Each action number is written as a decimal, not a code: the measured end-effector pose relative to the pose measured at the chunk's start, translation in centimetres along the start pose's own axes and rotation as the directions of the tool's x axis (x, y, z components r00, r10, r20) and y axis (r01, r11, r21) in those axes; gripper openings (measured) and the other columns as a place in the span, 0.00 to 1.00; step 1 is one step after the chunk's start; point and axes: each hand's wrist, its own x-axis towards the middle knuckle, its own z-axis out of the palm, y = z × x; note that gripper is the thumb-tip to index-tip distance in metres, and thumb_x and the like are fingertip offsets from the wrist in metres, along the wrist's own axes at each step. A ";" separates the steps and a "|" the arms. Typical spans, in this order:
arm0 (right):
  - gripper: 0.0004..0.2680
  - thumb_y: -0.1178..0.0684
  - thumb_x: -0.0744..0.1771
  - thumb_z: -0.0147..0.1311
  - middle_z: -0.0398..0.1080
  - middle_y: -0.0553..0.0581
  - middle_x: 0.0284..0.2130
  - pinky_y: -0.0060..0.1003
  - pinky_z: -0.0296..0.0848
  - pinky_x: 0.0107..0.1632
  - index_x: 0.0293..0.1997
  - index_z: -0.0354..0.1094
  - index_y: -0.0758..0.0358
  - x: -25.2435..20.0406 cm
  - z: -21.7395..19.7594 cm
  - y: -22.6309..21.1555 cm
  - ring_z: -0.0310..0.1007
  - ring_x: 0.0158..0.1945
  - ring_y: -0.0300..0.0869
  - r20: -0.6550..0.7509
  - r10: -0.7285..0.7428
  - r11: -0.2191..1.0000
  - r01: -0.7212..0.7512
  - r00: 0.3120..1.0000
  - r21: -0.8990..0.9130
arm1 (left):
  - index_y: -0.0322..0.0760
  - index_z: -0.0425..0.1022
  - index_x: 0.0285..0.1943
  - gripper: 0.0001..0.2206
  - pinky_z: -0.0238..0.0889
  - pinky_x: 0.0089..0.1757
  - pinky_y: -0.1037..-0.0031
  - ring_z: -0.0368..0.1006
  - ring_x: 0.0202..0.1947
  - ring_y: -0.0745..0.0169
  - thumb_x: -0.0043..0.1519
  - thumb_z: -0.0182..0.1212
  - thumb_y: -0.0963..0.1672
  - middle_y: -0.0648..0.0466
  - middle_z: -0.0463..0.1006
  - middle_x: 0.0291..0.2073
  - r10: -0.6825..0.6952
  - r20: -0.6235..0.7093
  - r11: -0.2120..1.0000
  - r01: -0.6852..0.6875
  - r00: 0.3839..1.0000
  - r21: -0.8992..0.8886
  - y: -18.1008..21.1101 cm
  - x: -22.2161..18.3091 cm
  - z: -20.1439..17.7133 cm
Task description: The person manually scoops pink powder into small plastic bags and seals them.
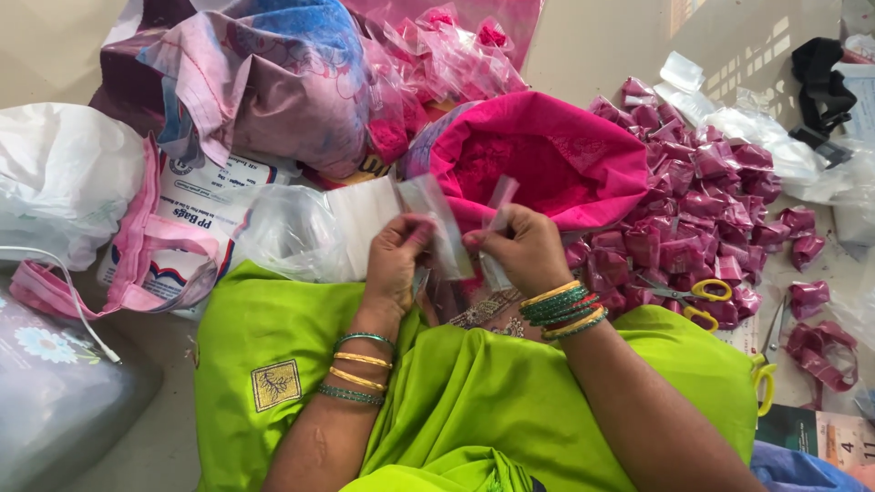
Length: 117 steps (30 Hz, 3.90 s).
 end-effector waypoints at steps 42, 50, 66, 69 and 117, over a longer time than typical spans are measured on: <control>0.08 0.58 0.60 0.61 0.69 0.50 0.39 0.43 0.75 0.41 0.39 0.71 0.54 -2.7 -1.2 -5.6 0.74 0.43 0.49 0.506 -0.564 0.403 0.752 0.653 -0.521 | 0.34 0.74 0.38 0.07 0.68 0.20 0.76 0.73 0.21 0.69 0.59 0.71 0.38 0.55 0.78 0.28 -0.390 0.388 0.915 0.398 0.835 0.063 3.0 -3.2 0.8; 0.07 0.60 0.60 0.58 0.70 0.51 0.41 0.43 0.75 0.43 0.37 0.73 0.54 -2.1 -2.0 -6.4 0.73 0.46 0.49 0.581 -0.603 0.292 0.829 0.547 -0.477 | 0.33 0.77 0.40 0.04 0.69 0.28 0.80 0.74 0.23 0.69 0.60 0.67 0.40 0.54 0.80 0.27 -0.482 0.300 0.873 0.480 0.823 0.084 2.8 -2.2 0.1; 0.16 0.35 0.61 0.64 0.75 0.57 0.28 0.49 0.75 0.39 0.34 0.74 0.58 -3.6 -0.3 2.4 0.78 0.37 0.52 0.512 0.117 0.251 0.473 0.851 -0.845 | 0.32 0.81 0.42 0.04 0.68 0.33 0.84 0.72 0.32 0.81 0.63 0.67 0.41 0.58 0.80 0.30 0.029 0.406 0.760 -0.284 0.914 0.585 3.9 -5.8 4.5; 0.12 0.38 0.64 0.61 0.77 0.55 0.33 0.47 0.77 0.39 0.34 0.75 0.55 -3.7 -0.8 4.0 0.79 0.40 0.50 0.539 0.045 0.208 0.520 0.841 -0.829 | 0.35 0.81 0.52 0.11 0.67 0.40 0.75 0.73 0.39 0.70 0.63 0.70 0.42 0.53 0.78 0.42 -0.143 0.489 0.814 -0.179 0.860 0.552 4.1 -5.2 3.3; 0.13 0.50 0.61 0.63 0.75 0.51 0.47 0.53 0.57 0.60 0.46 0.75 0.59 -2.3 -3.4 -7.8 0.74 0.52 0.46 0.695 -0.387 0.489 0.774 0.606 -0.402 | 0.43 0.64 0.67 0.30 0.77 0.51 0.69 0.83 0.53 0.56 0.55 0.73 0.41 0.49 0.84 0.51 -0.048 0.525 0.642 -0.376 0.850 0.668 3.4 -2.4 3.9</control>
